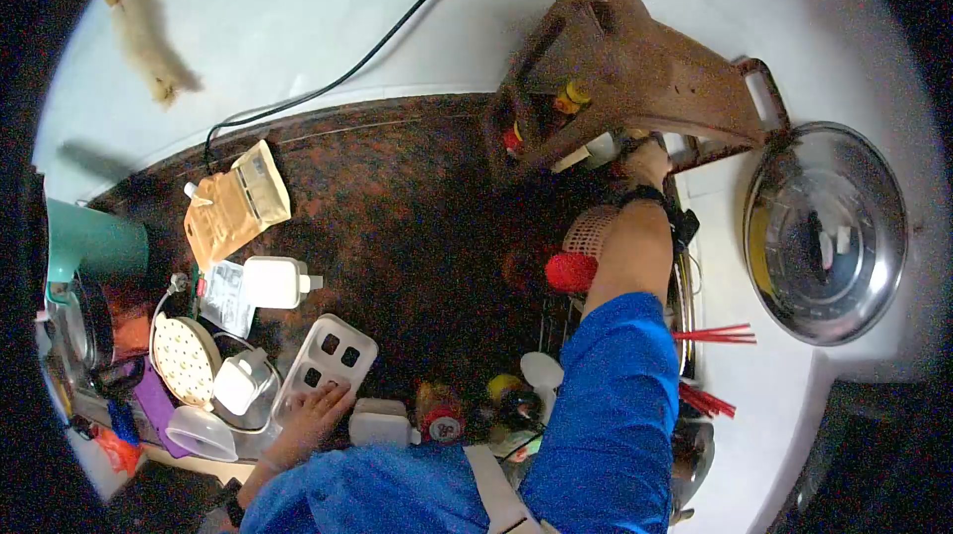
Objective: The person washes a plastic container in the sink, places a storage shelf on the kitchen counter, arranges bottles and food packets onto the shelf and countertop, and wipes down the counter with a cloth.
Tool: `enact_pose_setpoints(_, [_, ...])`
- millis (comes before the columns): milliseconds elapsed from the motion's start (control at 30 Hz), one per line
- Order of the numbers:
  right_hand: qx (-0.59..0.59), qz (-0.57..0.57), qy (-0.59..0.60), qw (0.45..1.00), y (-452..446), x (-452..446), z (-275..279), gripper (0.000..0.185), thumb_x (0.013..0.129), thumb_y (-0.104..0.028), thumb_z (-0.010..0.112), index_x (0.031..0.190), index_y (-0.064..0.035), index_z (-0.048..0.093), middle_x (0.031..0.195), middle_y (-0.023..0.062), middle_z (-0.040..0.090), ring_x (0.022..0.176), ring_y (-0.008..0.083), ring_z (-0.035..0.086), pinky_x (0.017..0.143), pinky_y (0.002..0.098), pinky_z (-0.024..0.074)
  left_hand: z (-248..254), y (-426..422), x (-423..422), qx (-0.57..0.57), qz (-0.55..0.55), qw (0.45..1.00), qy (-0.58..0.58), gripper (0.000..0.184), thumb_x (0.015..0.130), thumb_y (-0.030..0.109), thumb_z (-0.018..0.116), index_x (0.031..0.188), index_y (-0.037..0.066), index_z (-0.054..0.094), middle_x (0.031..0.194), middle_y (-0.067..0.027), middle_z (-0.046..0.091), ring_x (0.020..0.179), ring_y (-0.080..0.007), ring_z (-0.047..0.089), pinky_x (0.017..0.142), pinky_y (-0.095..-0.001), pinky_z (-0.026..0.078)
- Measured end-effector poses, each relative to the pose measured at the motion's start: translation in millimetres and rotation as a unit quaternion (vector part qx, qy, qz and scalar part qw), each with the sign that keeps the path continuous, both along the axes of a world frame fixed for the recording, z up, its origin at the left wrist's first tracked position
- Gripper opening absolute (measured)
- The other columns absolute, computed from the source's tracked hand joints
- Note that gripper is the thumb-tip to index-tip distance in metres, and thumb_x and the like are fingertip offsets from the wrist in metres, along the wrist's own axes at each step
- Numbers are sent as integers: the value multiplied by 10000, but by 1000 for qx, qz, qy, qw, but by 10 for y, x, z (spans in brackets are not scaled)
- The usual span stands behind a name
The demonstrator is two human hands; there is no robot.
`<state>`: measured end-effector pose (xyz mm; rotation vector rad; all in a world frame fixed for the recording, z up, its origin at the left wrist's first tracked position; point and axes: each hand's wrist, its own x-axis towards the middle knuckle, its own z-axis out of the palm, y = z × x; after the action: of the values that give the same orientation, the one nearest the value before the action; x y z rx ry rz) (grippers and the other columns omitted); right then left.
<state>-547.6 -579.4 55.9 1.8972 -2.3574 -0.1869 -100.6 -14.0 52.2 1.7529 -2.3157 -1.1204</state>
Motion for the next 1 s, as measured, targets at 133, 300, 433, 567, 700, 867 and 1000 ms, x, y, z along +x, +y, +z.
enact_pose_setpoints(133, [-30,54,-70,996,17,-235,-164,380,821,-322,612,1101,-66,636,1120,191,637,1041,366,603,832,430,497,119,-138,-65,25,11,999,43,804,686,291,751,1393,157,394,1433,-90,401,1307,-292,384,1000,-495,306])
enact_pose_setpoints(300, [-98,92,-104,985,-84,-353,-113,279,794,-273,602,913,-31,675,961,219,662,910,401,621,764,452,499,160,-187,-96,-7,-13,996,93,757,691,257,740,1371,157,424,1400,-87,437,1286,-286,404,1028,-463,319])
enact_pose_setpoints(433, [-101,80,-52,990,175,-114,137,289,750,-289,620,783,-9,682,843,215,669,839,398,636,745,463,508,45,-221,-101,-32,-45,991,126,730,700,216,725,1365,155,430,1383,-107,447,1258,-305,437,1029,-441,350])
enact_pose_setpoints(567, [-82,159,34,983,225,47,336,303,750,-289,600,837,-14,694,896,228,669,882,389,642,790,450,517,-74,-68,-95,-49,-21,975,215,734,697,173,743,1356,104,428,1331,-158,479,1209,-359,480,1022,-428,393])
enact_pose_setpoints(700, [-145,195,77,967,293,135,468,353,766,-328,596,911,-23,698,967,225,668,928,386,638,824,430,516,-126,-44,-61,-35,20,962,268,776,672,175,774,1352,61,420,1273,-189,512,1165,-384,508,992,-412,432])
enact_pose_setpoints(867, [45,182,20,982,1187,1138,1559,472,763,-420,665,968,5,680,975,214,671,955,353,643,829,414,508,77,-43,85,-146,105,935,305,781,657,170,793,1339,63,429,1220,-188,534,1112,-368,548,918,-399,473])
enact_pose_setpoints(1000, [17,299,-102,949,2289,2027,1886,413,772,-307,706,1058,-13,658,979,131,688,929,244,659,806,352,511,207,-90,160,-224,146,911,314,729,658,165,796,1297,58,461,1163,-183,561,1084,-365,559,915,-406,471])
